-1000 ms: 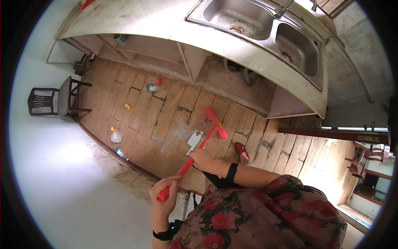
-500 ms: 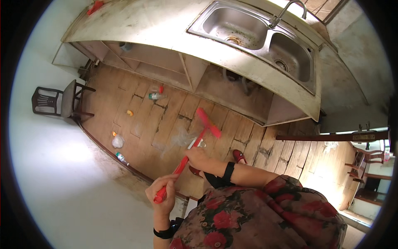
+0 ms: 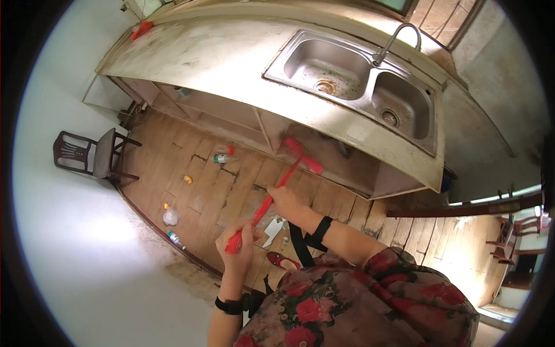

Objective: Assembling a segmented plastic broom handle in an indoor area.

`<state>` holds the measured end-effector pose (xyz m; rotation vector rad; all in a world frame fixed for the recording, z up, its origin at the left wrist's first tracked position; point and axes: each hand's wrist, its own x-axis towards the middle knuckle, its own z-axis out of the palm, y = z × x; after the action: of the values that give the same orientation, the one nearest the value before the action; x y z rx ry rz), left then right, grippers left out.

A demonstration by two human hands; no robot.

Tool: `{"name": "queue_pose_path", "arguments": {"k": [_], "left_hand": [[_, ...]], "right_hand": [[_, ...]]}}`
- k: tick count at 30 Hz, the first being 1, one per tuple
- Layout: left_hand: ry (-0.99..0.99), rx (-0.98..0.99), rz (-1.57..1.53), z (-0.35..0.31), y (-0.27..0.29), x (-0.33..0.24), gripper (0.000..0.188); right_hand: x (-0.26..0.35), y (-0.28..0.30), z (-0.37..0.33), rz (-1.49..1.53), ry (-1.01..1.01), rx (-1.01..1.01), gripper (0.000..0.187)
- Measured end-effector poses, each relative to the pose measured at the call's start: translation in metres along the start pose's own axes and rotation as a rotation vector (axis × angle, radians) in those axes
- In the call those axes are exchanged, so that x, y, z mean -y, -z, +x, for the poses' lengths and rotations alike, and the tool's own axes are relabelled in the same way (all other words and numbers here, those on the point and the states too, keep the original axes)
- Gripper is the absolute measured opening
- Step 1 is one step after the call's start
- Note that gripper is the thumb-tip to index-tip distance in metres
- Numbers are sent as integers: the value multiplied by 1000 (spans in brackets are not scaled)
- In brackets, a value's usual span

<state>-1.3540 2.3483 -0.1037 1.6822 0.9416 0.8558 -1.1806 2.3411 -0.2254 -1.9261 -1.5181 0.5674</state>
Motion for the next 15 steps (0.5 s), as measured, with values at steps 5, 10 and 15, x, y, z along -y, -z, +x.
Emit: {"name": "queue_pose_path", "arguments": {"k": [5,10,15], "left_hand": [[239,-41,-165,57,-26,21,26],[335,-102,-235,93,-49,29,31],[433,-201,-211,92,-58,23,32]], "right_hand": [[-59,-6,49,-38,42,-44,6],[-85,5,86,-38,-9,32,7],[-111,-27,92,-120,80,193,9]]}}
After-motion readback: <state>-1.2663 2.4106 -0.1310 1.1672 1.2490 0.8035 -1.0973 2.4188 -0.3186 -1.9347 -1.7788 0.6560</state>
